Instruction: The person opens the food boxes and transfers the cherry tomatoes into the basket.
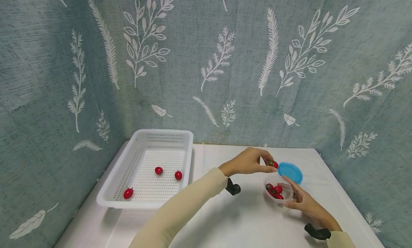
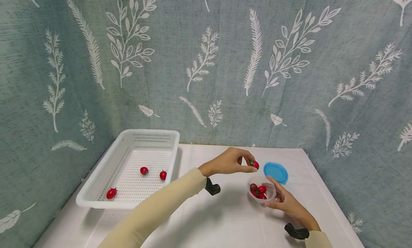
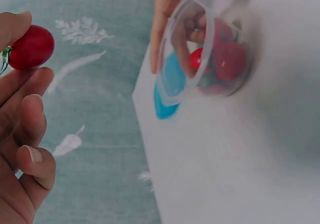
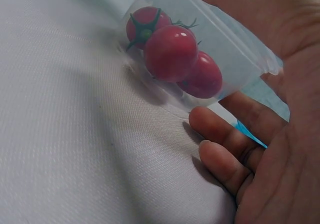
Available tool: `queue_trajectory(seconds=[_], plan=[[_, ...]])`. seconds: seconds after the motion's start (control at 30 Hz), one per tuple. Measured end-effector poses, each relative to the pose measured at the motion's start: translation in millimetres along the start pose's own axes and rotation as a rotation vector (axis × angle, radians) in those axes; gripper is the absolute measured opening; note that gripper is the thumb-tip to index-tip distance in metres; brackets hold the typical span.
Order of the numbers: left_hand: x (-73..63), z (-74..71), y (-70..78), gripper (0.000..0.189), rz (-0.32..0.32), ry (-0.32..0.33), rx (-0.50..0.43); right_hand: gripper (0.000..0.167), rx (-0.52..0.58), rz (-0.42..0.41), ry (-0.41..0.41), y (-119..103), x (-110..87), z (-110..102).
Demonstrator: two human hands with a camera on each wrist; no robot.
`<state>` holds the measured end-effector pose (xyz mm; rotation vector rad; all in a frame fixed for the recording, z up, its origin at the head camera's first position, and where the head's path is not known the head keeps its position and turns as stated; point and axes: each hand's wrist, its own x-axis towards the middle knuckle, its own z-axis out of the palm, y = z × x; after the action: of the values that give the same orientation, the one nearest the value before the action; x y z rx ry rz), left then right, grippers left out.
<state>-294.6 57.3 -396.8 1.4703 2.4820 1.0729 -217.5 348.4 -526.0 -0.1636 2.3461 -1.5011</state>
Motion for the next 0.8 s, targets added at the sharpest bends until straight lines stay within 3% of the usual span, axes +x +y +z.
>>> queue_trajectory(seconds=[0.37,0.8], plan=[[-30.6,-31.8,5.0,0.027,-0.003,0.015,0.044,0.097,0.055,0.005,-0.004,-1,-1.4,2],[-84.3,-73.4,1.1,0.017,-0.023,0.139,0.054,0.094,0.083,-0.067,-0.028,0,-5.0,2]])
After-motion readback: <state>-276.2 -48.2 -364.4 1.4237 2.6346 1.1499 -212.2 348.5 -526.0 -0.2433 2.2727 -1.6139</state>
